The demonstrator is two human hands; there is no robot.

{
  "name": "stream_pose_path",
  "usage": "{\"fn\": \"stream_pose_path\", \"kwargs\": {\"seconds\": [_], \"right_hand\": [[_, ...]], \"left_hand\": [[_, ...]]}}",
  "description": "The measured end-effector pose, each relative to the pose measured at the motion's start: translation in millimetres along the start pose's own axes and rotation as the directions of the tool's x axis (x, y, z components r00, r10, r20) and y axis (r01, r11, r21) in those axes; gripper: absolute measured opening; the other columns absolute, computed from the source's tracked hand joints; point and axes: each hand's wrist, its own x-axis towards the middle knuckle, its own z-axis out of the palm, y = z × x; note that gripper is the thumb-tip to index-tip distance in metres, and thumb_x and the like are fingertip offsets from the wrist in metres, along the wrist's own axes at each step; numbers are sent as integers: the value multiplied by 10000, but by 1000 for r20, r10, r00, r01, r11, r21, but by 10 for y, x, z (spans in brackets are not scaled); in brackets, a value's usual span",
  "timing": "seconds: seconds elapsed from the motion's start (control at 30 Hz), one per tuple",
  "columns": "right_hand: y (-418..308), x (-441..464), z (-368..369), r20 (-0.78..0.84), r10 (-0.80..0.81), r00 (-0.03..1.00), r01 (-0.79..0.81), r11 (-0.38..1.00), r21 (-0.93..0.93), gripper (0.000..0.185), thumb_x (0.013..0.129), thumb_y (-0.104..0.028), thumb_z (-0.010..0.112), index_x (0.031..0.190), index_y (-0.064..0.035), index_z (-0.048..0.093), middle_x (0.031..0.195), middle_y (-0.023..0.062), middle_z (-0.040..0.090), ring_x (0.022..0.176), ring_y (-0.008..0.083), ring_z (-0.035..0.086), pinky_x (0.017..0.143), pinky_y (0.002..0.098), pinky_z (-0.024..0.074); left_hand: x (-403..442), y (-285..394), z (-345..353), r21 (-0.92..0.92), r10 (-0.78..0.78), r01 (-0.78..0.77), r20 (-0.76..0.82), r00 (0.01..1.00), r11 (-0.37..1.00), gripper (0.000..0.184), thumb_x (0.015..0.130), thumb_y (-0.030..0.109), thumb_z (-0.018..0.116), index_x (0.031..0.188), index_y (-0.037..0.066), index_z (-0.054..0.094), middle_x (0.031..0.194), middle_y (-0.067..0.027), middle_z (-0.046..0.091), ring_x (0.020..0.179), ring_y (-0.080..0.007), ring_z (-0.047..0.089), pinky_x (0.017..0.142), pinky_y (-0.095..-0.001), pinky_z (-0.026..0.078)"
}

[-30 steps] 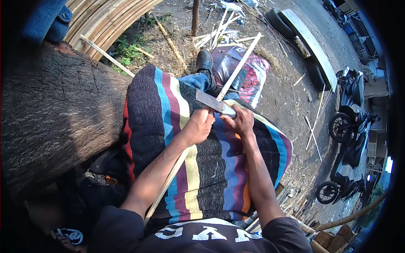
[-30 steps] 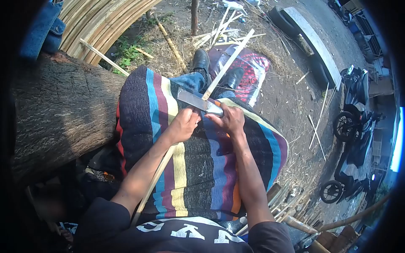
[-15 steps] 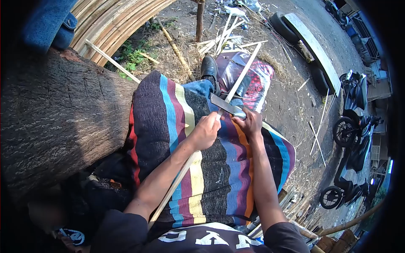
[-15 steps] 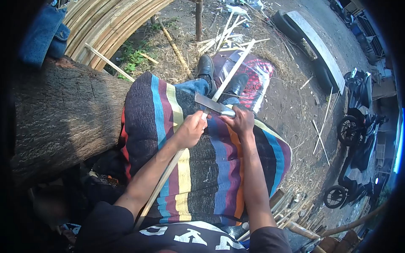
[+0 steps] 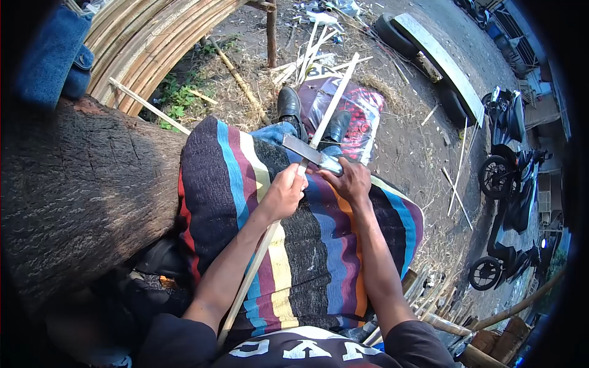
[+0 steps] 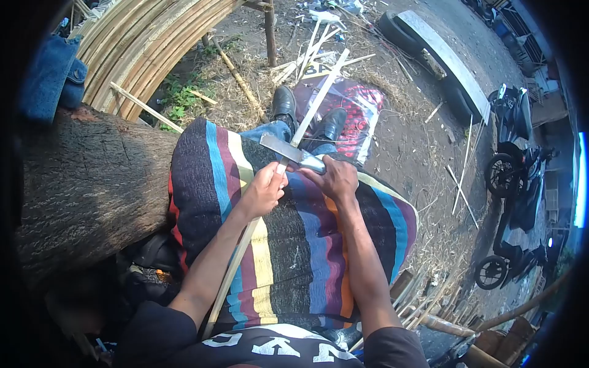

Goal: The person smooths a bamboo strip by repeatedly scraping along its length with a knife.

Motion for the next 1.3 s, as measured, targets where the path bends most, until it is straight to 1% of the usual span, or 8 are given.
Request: {"fn": "stream_pose_path", "kwargs": {"seconds": [0.07, 0.67, 0.73, 0.77, 0.8, 0.87, 1.03, 1.3], "right_hand": [[-51, -76, -13, 13, 2, 1000, -2, 1000, 27, 658, 750, -737, 674, 751, -81, 631, 576, 140, 619, 557, 353, 650, 516, 445, 499], [417, -23, 278, -78, -108, 991, 117, 986, 116, 657, 684, -707, 737, 723, -62, 618, 639, 147, 623, 631, 359, 654, 576, 455, 502], [507, -5, 309, -84, 197, 977, -194, 980, 39, 705, 794, -732, 634, 804, -29, 683, 698, 216, 654, 685, 415, 662, 622, 505, 507], [826, 138, 240, 90, 567, 818, -571, 784, 243, 813, 875, -762, 493, 838, 23, 703, 737, 289, 650, 739, 463, 665, 671, 540, 504], [1117, 54, 146, 93, 575, 813, -578, 776, 253, 813, 875, -762, 493, 838, 23, 703, 737, 289, 650, 739, 463, 665, 671, 540, 504], [1347, 19, 123, -185, 821, 539, -713, 562, 419, 878, 923, -751, 410, 763, 79, 648, 629, 261, 586, 651, 427, 608, 635, 527, 433], [635, 121, -438, -147, 407, 902, -333, 870, 364, 676, 915, -620, 567, 828, 44, 662, 591, 232, 548, 578, 395, 572, 591, 492, 421], [-135, -104, -213, 145, -59, 988, 17, 962, 273, 655, 786, -651, 697, 1135, -98, 731, 664, 160, 660, 632, 353, 671, 606, 455, 519]], "left_hand": [[-102, 95, 5, -174, -366, 359, -7, 931, 917, 352, 1086, 360, 399, 1145, 42, 539, 756, 28, 421, 524, -22, 371, 446, -205, 328], [-76, 397, 139, -358, -417, 445, 156, 895, 821, 349, 1086, 349, 387, 1218, 44, 493, 795, 38, 406, 521, -7, 340, 431, -178, 304], [-151, 671, 39, -407, -458, 494, 189, 869, 769, 346, 1087, 347, 386, 1222, 47, 491, 787, 42, 395, 504, -2, 328, 418, -171, 287], [-210, 757, -23, -461, -491, 531, 216, 844, 711, 343, 1087, 345, 386, 1227, 49, 489, 780, 47, 384, 487, 2, 315, 404, -163, 271], [-327, 768, -93, -441, -391, 472, 266, 881, 764, 342, 1090, 341, 376, 1239, 53, 483, 771, 53, 370, 462, 10, 295, 388, -153, 245], [-297, 666, -62, -427, -411, 445, 173, 895, 787, 355, 1093, 341, 371, 1239, 40, 487, 777, 51, 378, 490, 7, 324, 400, -160, 275], [-58, 553, -47, -484, -354, 374, 136, 925, 791, 404, 1095, 323, 342, 1291, -10, 459, 811, 13, 421, 440, 1, 348, 353, -169, 334], [-168, 362, -32, -419, -431, 443, 129, 893, 793, 382, 1083, 394, 386, 871, 80, 434, 685, 17, 437, 413, -33, 361, 352, -209, 326]]}}
